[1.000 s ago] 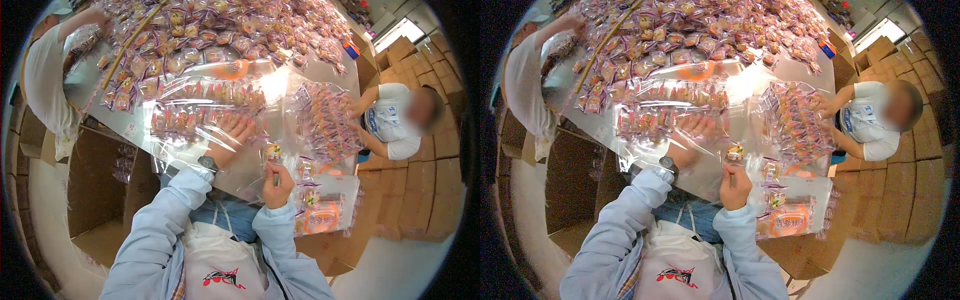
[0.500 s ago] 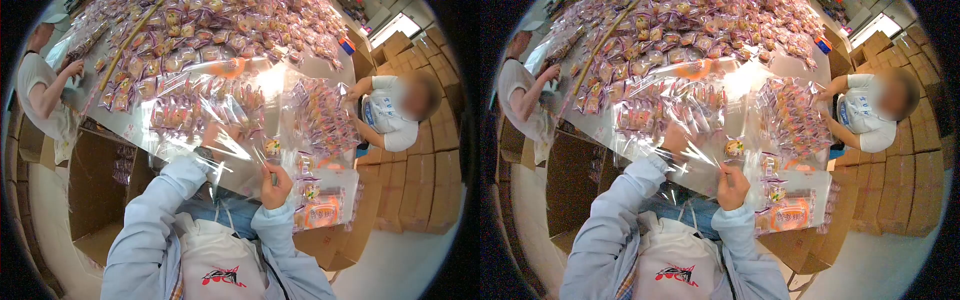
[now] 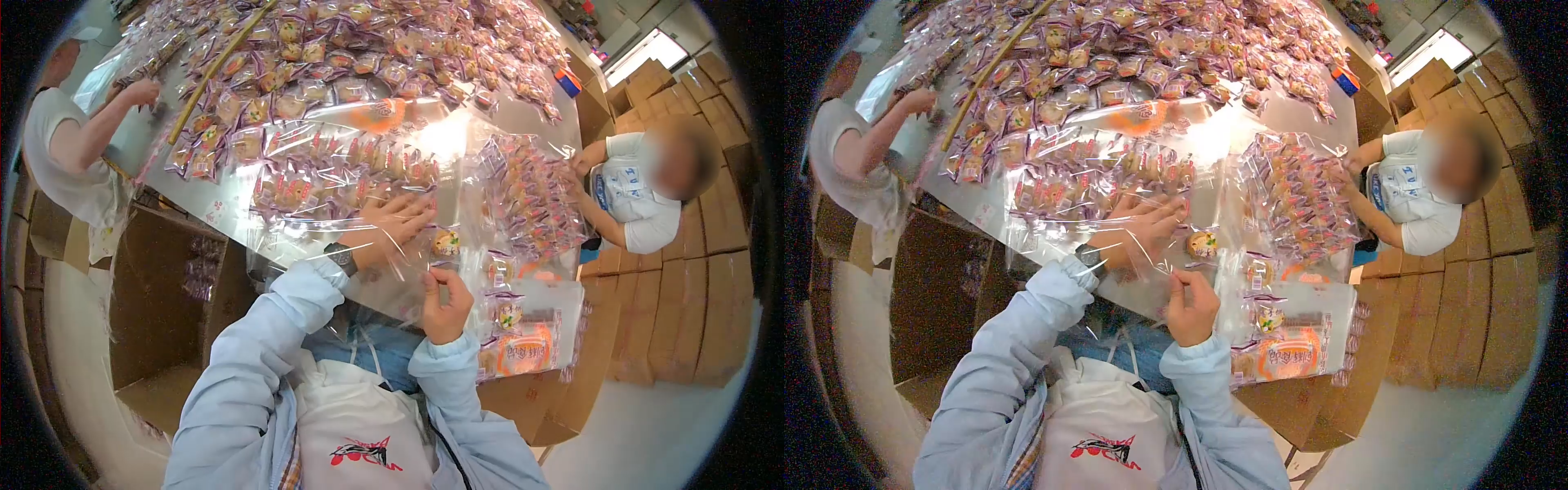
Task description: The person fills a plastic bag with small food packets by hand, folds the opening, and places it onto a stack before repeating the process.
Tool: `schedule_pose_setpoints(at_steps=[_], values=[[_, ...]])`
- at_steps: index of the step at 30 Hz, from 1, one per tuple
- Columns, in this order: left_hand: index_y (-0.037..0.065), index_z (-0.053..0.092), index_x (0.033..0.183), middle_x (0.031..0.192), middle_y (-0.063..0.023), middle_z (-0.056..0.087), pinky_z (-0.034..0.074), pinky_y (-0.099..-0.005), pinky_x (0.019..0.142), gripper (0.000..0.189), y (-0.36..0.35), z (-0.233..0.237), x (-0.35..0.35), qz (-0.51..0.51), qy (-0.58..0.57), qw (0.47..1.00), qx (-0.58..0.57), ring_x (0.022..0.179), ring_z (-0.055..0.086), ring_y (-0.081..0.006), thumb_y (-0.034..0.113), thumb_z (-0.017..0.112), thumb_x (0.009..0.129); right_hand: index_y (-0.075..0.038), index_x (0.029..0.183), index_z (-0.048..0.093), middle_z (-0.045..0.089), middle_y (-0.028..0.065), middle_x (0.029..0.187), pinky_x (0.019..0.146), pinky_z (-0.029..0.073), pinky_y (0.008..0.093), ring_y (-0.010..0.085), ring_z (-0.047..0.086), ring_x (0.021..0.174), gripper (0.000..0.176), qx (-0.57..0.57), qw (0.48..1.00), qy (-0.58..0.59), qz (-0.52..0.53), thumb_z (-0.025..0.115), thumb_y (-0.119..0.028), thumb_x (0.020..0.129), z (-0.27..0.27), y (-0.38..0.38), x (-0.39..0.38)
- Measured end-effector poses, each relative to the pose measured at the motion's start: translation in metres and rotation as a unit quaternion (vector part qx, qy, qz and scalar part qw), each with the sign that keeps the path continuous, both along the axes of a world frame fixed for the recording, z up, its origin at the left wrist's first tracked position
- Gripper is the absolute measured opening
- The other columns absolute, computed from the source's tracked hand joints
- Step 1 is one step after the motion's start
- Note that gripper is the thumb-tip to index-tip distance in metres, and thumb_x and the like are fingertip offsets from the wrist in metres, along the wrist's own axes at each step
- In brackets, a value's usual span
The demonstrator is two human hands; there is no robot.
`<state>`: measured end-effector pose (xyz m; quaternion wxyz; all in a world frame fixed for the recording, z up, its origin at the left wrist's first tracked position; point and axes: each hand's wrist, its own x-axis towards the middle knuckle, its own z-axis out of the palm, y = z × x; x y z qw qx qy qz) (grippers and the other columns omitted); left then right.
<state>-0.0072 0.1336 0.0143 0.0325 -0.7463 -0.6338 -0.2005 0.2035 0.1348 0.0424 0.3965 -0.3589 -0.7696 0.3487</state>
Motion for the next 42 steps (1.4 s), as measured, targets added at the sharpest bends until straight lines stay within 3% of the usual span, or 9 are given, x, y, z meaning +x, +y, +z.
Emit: schedule_pose_setpoints(at_steps=[12,15,19,25,31,35,36,40,42], values=[[0.016,0.065,0.133,0.141,-0.0081,0.066,0.033,-0.0617,0.12,0.04,0.019,-0.053,-0.003,0.036,-0.046,0.992,0.11,0.135,0.059,-0.0291,0.023,0.061,0.094,0.001,0.102,0.075,0.072,0.0164,0.088,0.072,0.055,0.0361,0.0292,0.07,0.077,0.011,0.011,0.999,-0.03,-0.011,0.072,-0.004,0.093,-0.011,-0.006,0.016],[0.013,0.063,0.137,0.148,-0.0061,0.062,0.026,-0.0582,0.125,0.049,0.02,-0.046,0.005,0.068,0.047,0.992,0.093,0.139,0.056,-0.0264,0.026,0.067,0.09,0.002,0.101,0.074,0.072,0.0159,0.087,0.072,0.054,0.036,0.0289,0.069,0.077,0.011,0.002,0.999,-0.006,-0.035,0.073,-0.005,0.093,-0.008,-0.004,0.01],[-0.003,0.045,0.151,0.155,-0.0196,0.05,0.026,-0.0546,0.127,0.066,-0.001,-0.019,0.014,0.037,0.111,0.991,0.062,0.148,0.045,-0.0291,0.019,0.061,0.091,0.001,0.096,0.073,0.069,0.0141,0.082,0.071,0.054,0.0366,0.0279,0.068,0.073,0.009,-0.001,0.998,0.025,-0.06,0.075,-0.007,0.091,0.002,0.005,0.0],[-0.003,0.058,0.138,0.135,-0.0209,0.063,0.046,-0.0496,0.114,0.059,-0.08,-0.022,0.014,0.005,-0.079,0.992,0.095,0.134,0.056,-0.0378,0.007,0.071,0.082,-0.001,0.101,0.072,0.07,0.0117,0.087,0.074,0.053,0.0368,0.0313,0.065,0.077,0.019,0.263,0.952,-0.142,-0.062,0.08,-0.005,0.084,-0.006,-0.022,0.017],[-0.001,0.058,0.139,0.134,-0.0217,0.062,0.045,-0.051,0.108,0.064,-0.182,-0.056,0.017,0.271,-0.178,0.937,0.134,0.121,0.059,-0.0415,0.002,0.078,0.078,0.002,0.135,0.061,0.064,0.0231,0.126,0.095,0.051,0.0492,0.0401,0.063,0.112,0.052,0.032,0.947,-0.2,0.25,0.072,-0.012,0.086,0.015,-0.08,-0.02],[-0.004,0.049,0.145,0.137,-0.0282,0.053,0.045,-0.0504,0.106,0.071,-0.174,-0.047,0.014,0.434,-0.251,0.848,0.171,0.124,0.052,-0.0479,0.005,0.079,0.081,0.005,0.149,0.048,0.048,0.028,0.149,0.111,0.041,0.053,0.0461,0.047,0.137,0.068,0.102,0.953,-0.214,0.189,0.07,-0.012,0.087,-0.024,-0.074,-0.081],[-0.006,0.049,0.142,0.138,-0.0216,0.056,0.044,-0.0443,0.105,0.063,-0.165,-0.04,0.01,0.425,-0.272,0.847,0.169,0.124,0.055,-0.0354,0.002,0.076,0.086,0.006,0.149,0.047,0.046,0.0284,0.152,0.114,0.039,0.0536,0.0474,0.043,0.14,0.069,0.104,0.962,-0.192,0.166,0.07,-0.013,0.087,-0.026,-0.07,-0.096],[-0.004,0.064,0.125,0.121,-0.0177,0.068,0.056,-0.0379,0.09,0.041,-0.149,-0.043,0.009,0.386,-0.528,0.731,0.193,0.106,0.069,-0.0305,0.0,0.076,0.087,0.002,0.153,0.045,0.04,0.0267,0.157,0.119,0.033,0.056,0.0481,0.041,0.143,0.074,0.193,0.95,-0.158,0.187,0.07,-0.014,0.086,-0.04,-0.046,-0.123],[0.0,0.066,0.126,0.118,-0.0159,0.07,0.056,-0.037,0.088,0.043,-0.143,-0.036,0.006,0.384,-0.435,0.782,0.228,0.104,0.07,-0.0306,-0.001,0.078,0.085,-0.01,0.154,0.049,0.043,0.0234,0.156,0.118,0.033,0.0589,0.0476,0.04,0.143,0.076,0.222,0.941,-0.194,0.166,0.072,-0.016,0.083,-0.034,-0.031,-0.131]])
